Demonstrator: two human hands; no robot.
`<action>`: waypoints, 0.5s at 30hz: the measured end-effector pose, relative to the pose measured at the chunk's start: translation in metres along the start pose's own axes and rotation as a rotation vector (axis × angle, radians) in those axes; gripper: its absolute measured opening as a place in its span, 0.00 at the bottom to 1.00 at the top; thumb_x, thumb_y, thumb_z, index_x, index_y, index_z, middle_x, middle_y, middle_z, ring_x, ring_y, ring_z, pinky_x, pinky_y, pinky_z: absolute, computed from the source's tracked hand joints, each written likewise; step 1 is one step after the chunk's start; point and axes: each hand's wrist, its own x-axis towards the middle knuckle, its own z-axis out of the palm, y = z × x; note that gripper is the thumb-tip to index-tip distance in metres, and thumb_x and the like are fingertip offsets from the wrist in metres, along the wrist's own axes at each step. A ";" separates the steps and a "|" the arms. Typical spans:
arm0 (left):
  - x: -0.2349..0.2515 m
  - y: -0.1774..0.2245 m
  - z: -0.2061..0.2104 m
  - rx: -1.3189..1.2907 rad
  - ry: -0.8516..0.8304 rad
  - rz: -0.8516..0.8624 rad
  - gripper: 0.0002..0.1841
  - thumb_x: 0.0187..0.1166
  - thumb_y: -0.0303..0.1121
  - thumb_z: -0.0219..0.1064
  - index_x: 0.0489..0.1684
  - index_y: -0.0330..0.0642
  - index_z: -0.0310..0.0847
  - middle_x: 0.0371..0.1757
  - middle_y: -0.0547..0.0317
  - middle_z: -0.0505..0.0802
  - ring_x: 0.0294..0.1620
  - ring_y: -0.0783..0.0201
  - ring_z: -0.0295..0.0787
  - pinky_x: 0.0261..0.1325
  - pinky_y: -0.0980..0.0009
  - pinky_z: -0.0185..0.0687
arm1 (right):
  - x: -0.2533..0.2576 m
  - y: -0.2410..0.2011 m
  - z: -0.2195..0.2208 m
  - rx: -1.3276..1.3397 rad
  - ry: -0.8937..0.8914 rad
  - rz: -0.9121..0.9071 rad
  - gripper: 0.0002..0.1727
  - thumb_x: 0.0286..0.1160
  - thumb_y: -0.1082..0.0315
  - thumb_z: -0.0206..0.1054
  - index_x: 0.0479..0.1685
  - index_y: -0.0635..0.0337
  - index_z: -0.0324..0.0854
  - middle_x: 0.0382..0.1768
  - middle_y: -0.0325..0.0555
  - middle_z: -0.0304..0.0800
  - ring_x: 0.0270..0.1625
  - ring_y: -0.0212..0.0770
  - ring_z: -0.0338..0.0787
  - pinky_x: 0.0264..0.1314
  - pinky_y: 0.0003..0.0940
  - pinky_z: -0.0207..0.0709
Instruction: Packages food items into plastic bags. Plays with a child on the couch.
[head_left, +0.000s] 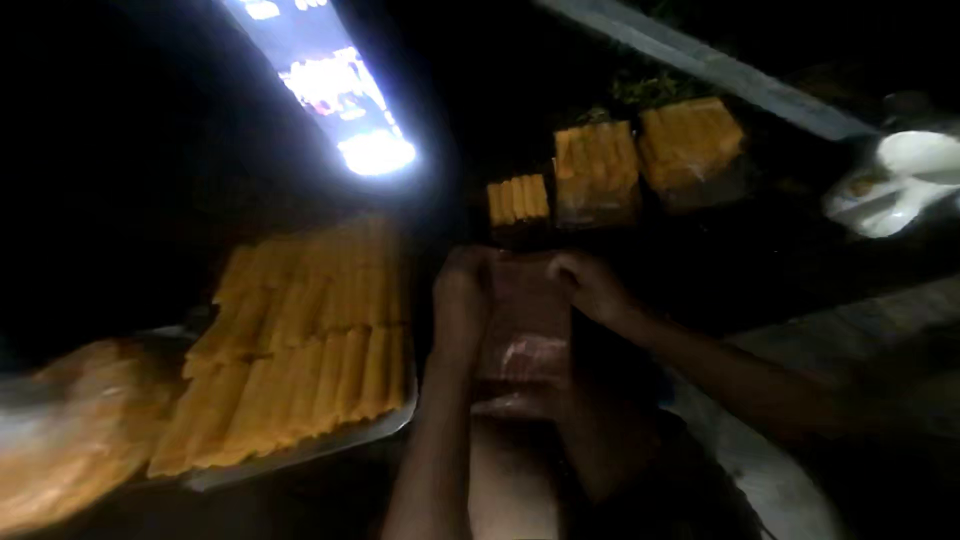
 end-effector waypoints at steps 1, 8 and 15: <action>-0.020 -0.003 -0.010 -0.048 0.062 0.021 0.10 0.84 0.25 0.62 0.54 0.36 0.87 0.58 0.45 0.91 0.56 0.51 0.91 0.61 0.50 0.86 | -0.016 -0.001 0.006 -0.003 -0.004 -0.048 0.10 0.82 0.73 0.63 0.54 0.66 0.86 0.55 0.58 0.90 0.57 0.51 0.91 0.64 0.49 0.84; -0.153 -0.030 -0.023 -0.331 0.304 0.068 0.09 0.82 0.26 0.62 0.46 0.30 0.88 0.49 0.55 0.93 0.51 0.77 0.89 0.57 0.78 0.87 | -0.092 -0.023 0.057 -0.181 -0.006 -0.405 0.25 0.70 0.47 0.75 0.55 0.59 0.89 0.53 0.55 0.93 0.63 0.59 0.89 0.69 0.59 0.78; -0.213 -0.024 0.021 -0.212 0.250 0.041 0.11 0.78 0.26 0.62 0.44 0.36 0.93 0.51 0.52 0.95 0.58 0.67 0.91 0.67 0.72 0.84 | -0.092 -0.019 0.077 -0.239 0.151 -0.431 0.12 0.79 0.62 0.64 0.41 0.58 0.92 0.47 0.50 0.95 0.57 0.54 0.92 0.65 0.53 0.83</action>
